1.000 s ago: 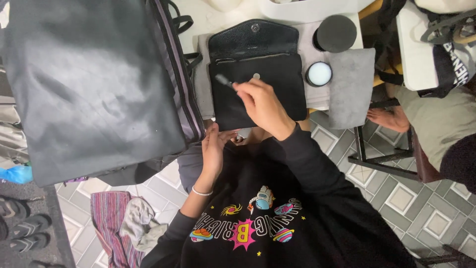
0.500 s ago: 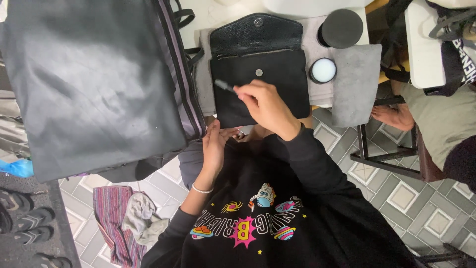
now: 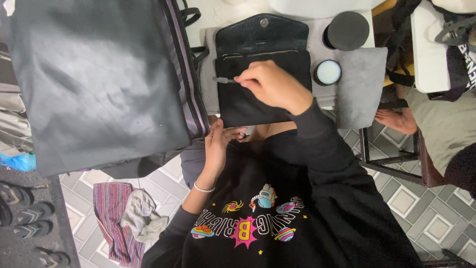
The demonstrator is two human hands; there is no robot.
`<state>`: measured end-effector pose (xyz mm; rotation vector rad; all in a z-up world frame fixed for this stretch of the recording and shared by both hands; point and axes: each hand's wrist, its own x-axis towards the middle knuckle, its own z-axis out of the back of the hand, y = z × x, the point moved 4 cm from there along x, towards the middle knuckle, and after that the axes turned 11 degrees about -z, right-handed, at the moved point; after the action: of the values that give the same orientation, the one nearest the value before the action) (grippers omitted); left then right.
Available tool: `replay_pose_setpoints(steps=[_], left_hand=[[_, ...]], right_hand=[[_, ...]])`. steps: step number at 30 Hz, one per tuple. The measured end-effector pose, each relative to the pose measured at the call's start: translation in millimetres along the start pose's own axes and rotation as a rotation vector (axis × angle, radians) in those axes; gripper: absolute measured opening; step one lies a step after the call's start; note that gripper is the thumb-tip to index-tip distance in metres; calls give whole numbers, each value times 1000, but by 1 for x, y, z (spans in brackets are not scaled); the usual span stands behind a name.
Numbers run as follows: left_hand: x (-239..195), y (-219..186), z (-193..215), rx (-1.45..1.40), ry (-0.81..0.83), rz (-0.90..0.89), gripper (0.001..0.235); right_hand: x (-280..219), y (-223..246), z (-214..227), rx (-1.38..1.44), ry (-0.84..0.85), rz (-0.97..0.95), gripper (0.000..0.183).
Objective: The person cleans a black wallet using a small brush and a round sponge. They apply a substance from a small container to the sponge and rub it onto the wallet's surface. The person also handles a small knife-like tool with a grey cap.
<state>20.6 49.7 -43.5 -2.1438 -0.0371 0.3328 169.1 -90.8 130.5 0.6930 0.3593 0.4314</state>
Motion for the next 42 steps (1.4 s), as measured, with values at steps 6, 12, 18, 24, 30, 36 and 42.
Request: replay_pose_setpoints(steps=[6,12,18,24,30,36,42], left_hand=[[1,-17,-14,-25,-70,117,27],[4,4,1,-23,30,25,22],[6,12,6,-85,48,17,19],[5,14,9,-126,45,41,20],[8,13,4,-121,29,54,25],[5,-2,-8,-118,27,45,32],[5,16,2,-161,4,81,44]], right_hand=[[20,-28,-2,-194,-276,91,23],[1,-2,3,-10,214,-69,17],[13,-23,3,-176,-82,-20,15],[6,-25,2,-150,-94,-52,16],[-4,-24,4,-71,17,-2,9],[-14,-23,2,35,165,-93,15],[-5,-22,-4,-11,152,-3,11]])
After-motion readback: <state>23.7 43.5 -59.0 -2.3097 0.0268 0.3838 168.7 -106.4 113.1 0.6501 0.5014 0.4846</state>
